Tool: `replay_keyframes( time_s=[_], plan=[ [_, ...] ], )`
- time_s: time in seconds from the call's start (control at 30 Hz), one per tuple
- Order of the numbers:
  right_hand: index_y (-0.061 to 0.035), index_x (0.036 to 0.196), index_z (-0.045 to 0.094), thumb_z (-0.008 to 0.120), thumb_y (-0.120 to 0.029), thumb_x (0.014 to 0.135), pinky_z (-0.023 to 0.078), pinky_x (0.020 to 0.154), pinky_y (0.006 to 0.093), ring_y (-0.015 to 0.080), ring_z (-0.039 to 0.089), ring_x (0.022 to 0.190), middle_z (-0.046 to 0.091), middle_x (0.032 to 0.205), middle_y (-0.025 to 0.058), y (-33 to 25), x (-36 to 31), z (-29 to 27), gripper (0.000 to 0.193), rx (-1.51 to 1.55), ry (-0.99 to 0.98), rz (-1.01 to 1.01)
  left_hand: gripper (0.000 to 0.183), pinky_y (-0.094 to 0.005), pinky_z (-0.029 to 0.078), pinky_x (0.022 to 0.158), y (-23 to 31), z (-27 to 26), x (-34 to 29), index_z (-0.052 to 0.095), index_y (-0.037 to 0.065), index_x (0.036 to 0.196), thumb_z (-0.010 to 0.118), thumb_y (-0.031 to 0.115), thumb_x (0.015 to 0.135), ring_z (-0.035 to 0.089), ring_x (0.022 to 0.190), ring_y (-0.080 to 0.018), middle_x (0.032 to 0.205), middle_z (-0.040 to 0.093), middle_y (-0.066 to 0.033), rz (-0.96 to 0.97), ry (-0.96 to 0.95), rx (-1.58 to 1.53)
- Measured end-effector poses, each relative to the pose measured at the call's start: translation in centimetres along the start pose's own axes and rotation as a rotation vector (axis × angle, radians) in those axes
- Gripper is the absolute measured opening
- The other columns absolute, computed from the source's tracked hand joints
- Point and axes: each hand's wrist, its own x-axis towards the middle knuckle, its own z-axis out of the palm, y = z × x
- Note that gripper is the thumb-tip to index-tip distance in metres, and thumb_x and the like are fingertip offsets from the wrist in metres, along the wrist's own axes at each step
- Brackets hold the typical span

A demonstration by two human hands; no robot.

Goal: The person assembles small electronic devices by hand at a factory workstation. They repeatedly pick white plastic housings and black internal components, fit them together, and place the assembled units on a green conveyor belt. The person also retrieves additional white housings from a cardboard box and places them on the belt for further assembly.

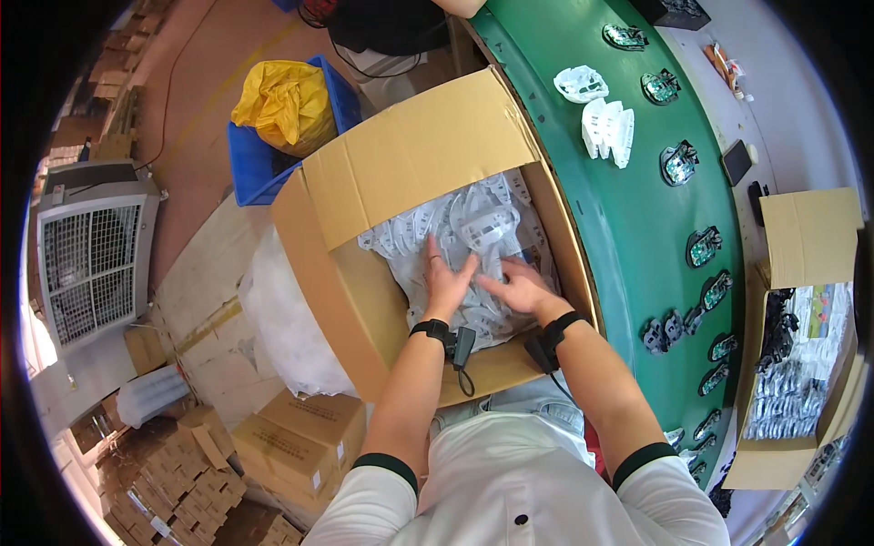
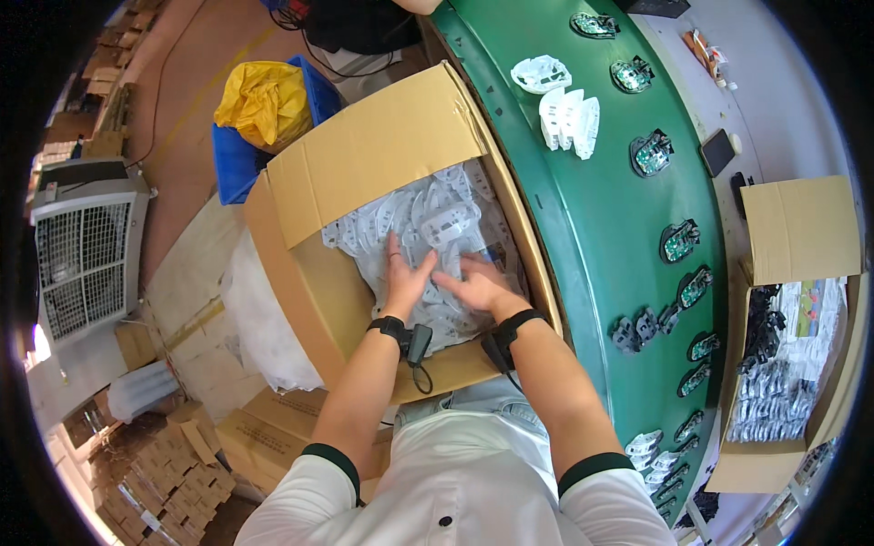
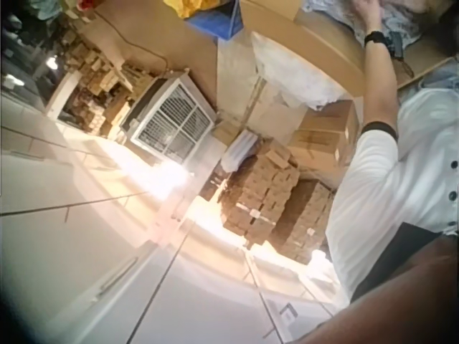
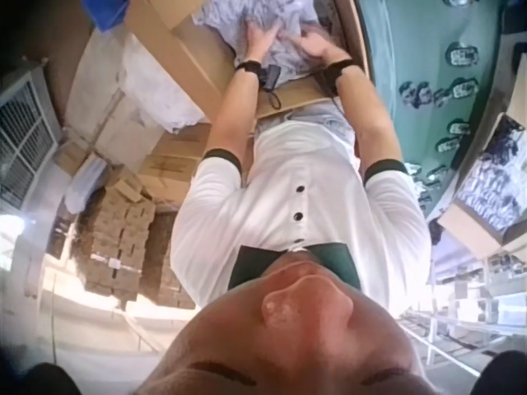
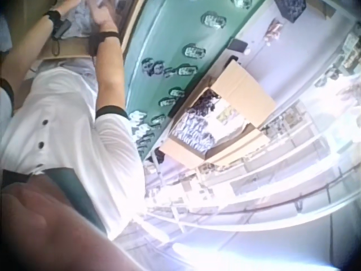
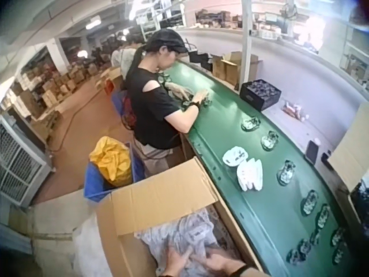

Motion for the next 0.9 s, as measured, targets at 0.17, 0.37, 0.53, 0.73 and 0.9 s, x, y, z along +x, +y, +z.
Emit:
replay_keyframes(
  time_s=[0.17,0.37,0.53,0.73,0.9],
  plan=[
    [0.0065,0.140,0.048,0.069,-0.060,0.081,0.040,0.109,0.0392,0.0355,0.054,0.128,0.055,0.139,0.0252,-2.0,0.1,-0.5,0.091,0.383,0.337,0.291,0.085,-0.0371,0.040,0.106,0.7,-0.5,1.1,0.029,-0.005,0.150,0.072,0.037,0.090,0.053,0.124,-0.0278,0.129,0.057,-0.0196,-0.471,-0.297,-0.624],
    [0.0022,0.148,0.038,0.073,-0.047,0.087,0.040,0.108,0.0365,0.0319,0.053,0.130,0.054,0.140,0.0226,-2.2,3.3,-1.1,0.086,0.546,0.397,0.027,0.094,-0.0365,0.031,0.114,5.9,-2.8,3.9,0.027,-0.008,0.152,0.060,0.057,0.093,0.037,0.142,-0.0301,0.154,0.037,-0.0233,-0.612,-0.340,-0.803],
    [-0.0046,0.153,0.036,0.072,-0.048,0.086,0.038,0.111,0.0399,0.0353,0.049,0.134,0.049,0.145,0.0256,-0.1,4.7,-1.2,0.088,0.757,0.126,0.134,0.091,-0.0362,0.030,0.116,3.8,-0.8,3.8,0.027,-0.009,0.152,0.060,0.055,0.095,0.036,0.144,-0.0302,0.155,0.037,-0.0235,-0.580,-0.576,-0.632],
    [-0.0027,0.157,0.023,0.067,-0.049,0.087,0.034,0.114,0.0416,0.0406,0.041,0.140,0.042,0.149,0.0314,-0.9,1.2,2.5,0.094,0.442,0.303,0.042,0.075,-0.0354,0.034,0.114,1.6,0.0,0.3,0.037,-0.010,0.146,0.054,0.046,0.101,0.044,0.138,-0.0300,0.147,0.048,-0.0234,-0.544,-0.553,-0.664],
    [-0.0019,0.155,0.025,0.069,-0.043,0.088,0.033,0.114,0.0412,0.0415,0.040,0.140,0.041,0.149,0.0304,-2.3,-0.6,3.4,0.091,0.510,0.293,-0.030,0.059,-0.0352,0.034,0.113,5.7,-4.5,-1.6,0.042,-0.007,0.145,0.048,0.036,0.106,0.047,0.134,-0.0256,0.148,0.047,-0.0179,-0.579,-0.444,-0.830]
  ],
)
